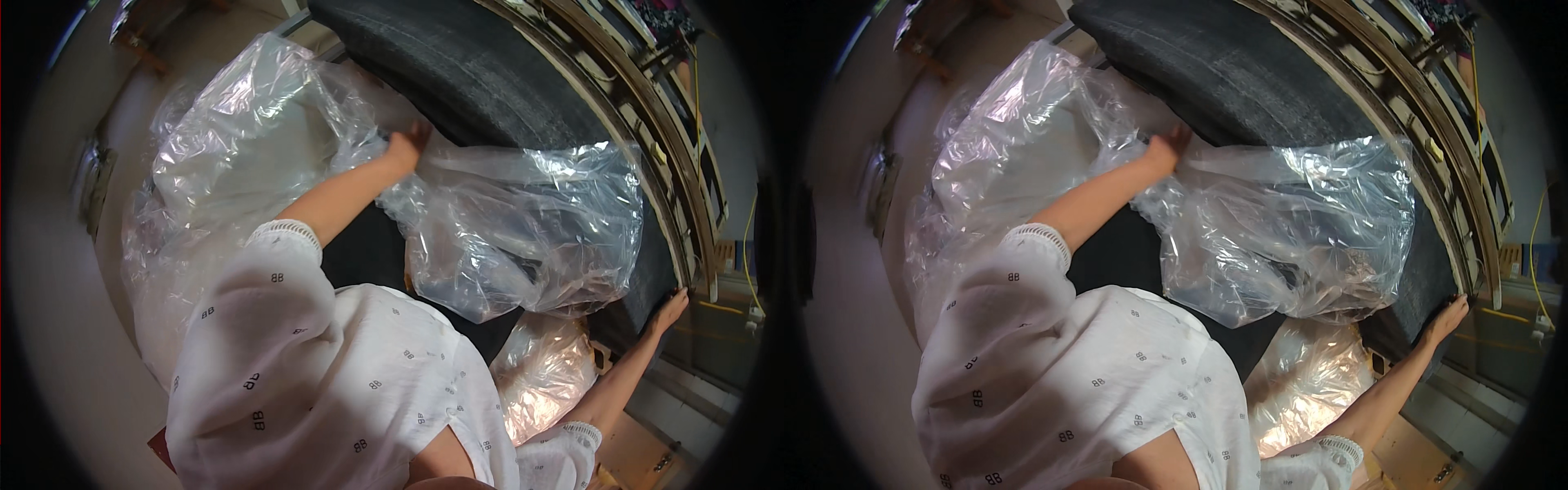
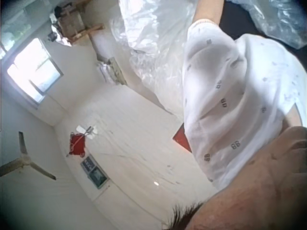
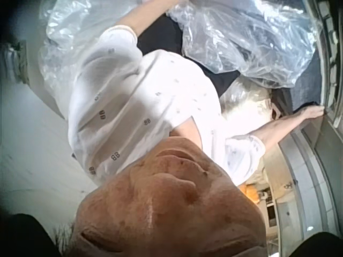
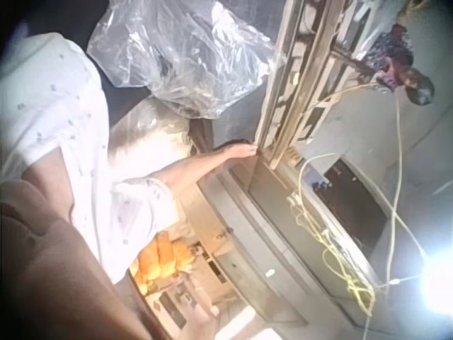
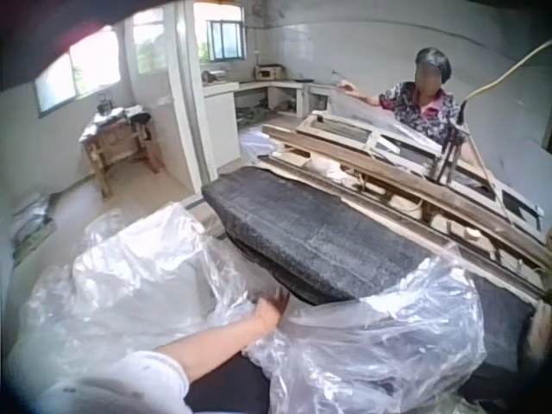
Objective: The recorder is wrapping a large furniture cushion or component in plastic film.
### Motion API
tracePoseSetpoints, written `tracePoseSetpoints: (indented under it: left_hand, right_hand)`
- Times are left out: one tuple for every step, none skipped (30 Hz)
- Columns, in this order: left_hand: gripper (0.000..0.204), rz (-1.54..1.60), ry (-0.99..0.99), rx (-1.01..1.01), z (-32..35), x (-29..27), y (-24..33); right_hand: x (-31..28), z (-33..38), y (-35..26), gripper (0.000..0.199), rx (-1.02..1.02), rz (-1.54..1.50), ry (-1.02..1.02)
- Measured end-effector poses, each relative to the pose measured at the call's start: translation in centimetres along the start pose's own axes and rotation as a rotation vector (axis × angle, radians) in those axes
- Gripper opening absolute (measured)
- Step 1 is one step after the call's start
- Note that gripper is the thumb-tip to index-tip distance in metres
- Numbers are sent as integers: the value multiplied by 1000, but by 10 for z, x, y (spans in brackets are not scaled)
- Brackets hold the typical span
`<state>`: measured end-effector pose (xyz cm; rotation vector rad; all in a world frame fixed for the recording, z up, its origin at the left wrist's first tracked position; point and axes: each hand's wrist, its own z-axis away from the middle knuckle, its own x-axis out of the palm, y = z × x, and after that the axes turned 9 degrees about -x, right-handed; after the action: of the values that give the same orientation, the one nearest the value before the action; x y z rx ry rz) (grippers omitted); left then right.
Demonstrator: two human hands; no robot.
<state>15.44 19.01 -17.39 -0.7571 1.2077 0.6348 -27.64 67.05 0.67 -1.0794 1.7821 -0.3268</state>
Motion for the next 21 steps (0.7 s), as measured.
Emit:
tracePoseSetpoints:
  left_hand:
    - [86,2,7,-18,-19,15,9]
    - [65,-67,175,72,-43,48,11]
    - [47,-125,347,195,-49,42,17]
    - [47,-119,352,197,-51,39,18]
    - [45,-185,374,251,-53,36,20]
    - [43,-255,398,294,-52,27,16]
    - [43,-249,404,288,-56,27,11]
    - [40,-5,146,136,-59,29,5]
    - [38,235,-112,-11,-64,31,0]
    - [38,236,-111,-13,-71,46,-6]
    - [37,230,-75,-74,-81,68,-11]
    - [36,226,-45,-128,-83,76,-12]
    - [36,226,-51,-125,-87,82,-12]
    - [44,144,-26,-98,-90,88,-11]
    - [54,66,-2,-67,-89,87,-7]
    - [54,68,-9,-66,-88,85,-2]
    - [47,31,-129,-43,-87,81,1]
    - [40,-6,-244,-20,-85,70,3]
    - [40,-9,-249,-24,-79,60,2]
    - [38,62,-285,20,-69,50,0]
    - [35,124,-321,59,-56,35,-8]
  right_hand:
    - [3,-3,-1,43,-13,-14,-3]
    - [12,-6,-2,44,-26,-22,-13]
    - [6,-6,2,45,-31,-2,-2]
    - [1,-5,6,45,-37,30,-20]
    - [-3,-2,11,45,-41,36,-15]
    - [-2,-1,10,45,-46,30,-36]
    - [-1,-1,9,45,-51,25,-57]
    - [-1,-3,9,44,-39,8,-68]
    - [-3,-2,5,44,-43,11,-62]
    - [0,-1,2,44,-44,-10,-49]
    - [3,0,0,43,-43,-33,-36]
    - [3,2,-4,43,-40,-27,-38]
    - [3,2,-10,42,-37,-34,-49]
    - [4,3,-13,42,-35,-42,-62]
    - [3,3,-13,42,-33,-34,-66]
    - [3,4,-14,41,-50,-30,-75]
    - [4,5,-14,41,-67,-29,-85]
    - [2,5,-13,41,-67,-30,-89]
    - [1,5,-9,41,-84,-13,-102]
    - [2,6,-4,41,-100,1,-117]
    - [6,7,-5,40,-129,12,-128]
